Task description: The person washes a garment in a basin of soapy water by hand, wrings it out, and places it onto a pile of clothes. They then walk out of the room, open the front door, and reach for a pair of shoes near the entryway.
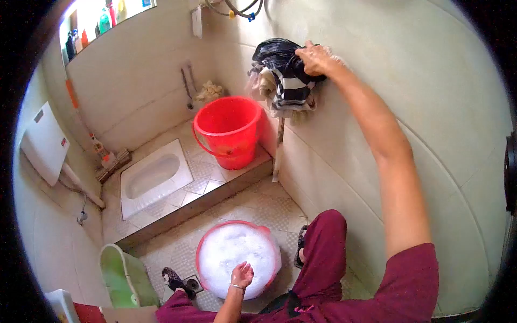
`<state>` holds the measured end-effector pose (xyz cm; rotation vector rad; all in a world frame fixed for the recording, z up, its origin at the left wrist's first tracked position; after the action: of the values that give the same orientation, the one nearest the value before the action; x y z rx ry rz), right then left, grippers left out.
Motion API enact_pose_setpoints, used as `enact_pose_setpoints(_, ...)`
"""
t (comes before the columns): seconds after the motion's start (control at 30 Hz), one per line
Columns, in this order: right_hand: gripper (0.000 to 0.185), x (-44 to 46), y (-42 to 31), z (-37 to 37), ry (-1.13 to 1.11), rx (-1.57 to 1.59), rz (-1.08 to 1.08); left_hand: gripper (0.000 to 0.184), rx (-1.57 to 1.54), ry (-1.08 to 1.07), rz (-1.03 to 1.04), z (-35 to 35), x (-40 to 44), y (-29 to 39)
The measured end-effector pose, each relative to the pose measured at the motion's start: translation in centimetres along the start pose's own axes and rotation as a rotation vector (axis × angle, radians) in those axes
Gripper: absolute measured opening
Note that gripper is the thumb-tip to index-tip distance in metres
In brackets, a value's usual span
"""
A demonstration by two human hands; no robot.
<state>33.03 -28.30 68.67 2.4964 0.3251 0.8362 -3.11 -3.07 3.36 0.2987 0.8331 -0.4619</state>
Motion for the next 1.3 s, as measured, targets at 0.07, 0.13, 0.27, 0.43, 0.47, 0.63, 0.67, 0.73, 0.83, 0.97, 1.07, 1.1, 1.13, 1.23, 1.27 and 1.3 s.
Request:
enact_pose_setpoints(0.07,0.057,0.1,0.7,-0.1,-0.395,0.202,0.091,0.012,0.085,0.041,0.062,1.7,-2.4,0.2)
enact_pose_setpoints(0.13,0.078,0.2,0.8,-0.3,-0.33,0.332,0.08,0.012,0.107,0.046,0.08,1.4,-2.0,0.4)
enact_pose_setpoints(0.27,0.074,0.8,0.4,-2.9,-0.093,0.203,0.212,0.015,0.032,0.099,0.101,-0.1,-1.0,1.4)
enact_pose_setpoints(0.43,0.064,2.8,-1.4,-0.5,0.136,0.234,0.143,0.021,0.06,0.09,0.124,-1.3,-0.3,1.7)
enact_pose_setpoints(0.47,0.058,2.9,-1.5,0.8,0.129,0.26,0.102,0.021,0.052,0.097,0.125,-1.6,0.1,1.4)
enact_pose_setpoints(0.63,0.054,3.9,-1.7,4.5,-0.189,0.256,0.087,0.024,0.028,0.129,0.075,-0.1,-0.5,-0.1)
enact_pose_setpoints(0.67,0.055,3.6,-1.6,3.9,-0.195,0.261,0.087,0.024,0.024,0.128,0.053,-0.1,-1.1,-0.7)
enact_pose_setpoints(0.73,0.056,3.8,-1.5,4.1,-0.191,0.251,0.09,0.021,0.055,0.099,0.067,-0.7,-0.3,-0.9)
enact_pose_setpoints(0.83,0.051,2.8,-2.1,2.2,0.149,0.01,0.151,0.019,-0.011,0.106,0.117,-1.2,-0.4,-0.2)
enact_pose_setpoints(0.97,0.039,-4.5,-11.3,-4.7,0.607,0.475,-0.314,0.018,-0.125,0.092,0.148,-1.7,0.3,1.5)
enact_pose_setpoints(1.07,0.022,-13.1,-21.9,-4.4,0.311,1.217,-0.575,0.022,-0.174,0.033,0.266,1.3,-1.6,2.8)
enact_pose_setpoints(1.1,0.019,-15.8,-26.1,-2.4,0.046,1.347,-0.606,0.016,-0.187,-0.053,0.265,2.1,-1.7,3.1)
enact_pose_setpoints(1.13,0.023,-18.8,-30.5,1.3,-0.298,1.464,-0.655,0.016,-0.216,-0.156,0.254,3.4,-1.9,3.2)
enact_pose_setpoints(1.23,0.032,-26.4,-38.9,4.7,-0.678,1.597,-0.733,0.015,-0.2,-0.256,0.231,7.5,-5.1,3.5)
enact_pose_setpoints(1.27,0.031,-29.4,-41.6,6.4,-1.092,2.011,-0.497,0.014,-0.186,-0.334,0.27,8.1,-5.5,3.8)
enact_pose_setpoints(1.3,0.03,-31.6,-43.5,6.8,-1.2,2.259,-0.355,0.015,-0.166,-0.298,0.292,8.0,-6.4,3.7)
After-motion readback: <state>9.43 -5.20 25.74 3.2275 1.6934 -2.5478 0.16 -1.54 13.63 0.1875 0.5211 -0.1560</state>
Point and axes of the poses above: each hand's wrist, its own x-axis towards the middle knuckle, its own z-axis out of the palm, y = z × x, the point moved 9 cm from there along x, towards the middle knuckle, and after that the axes turned 1 degree about x, right-handed, at the moved point
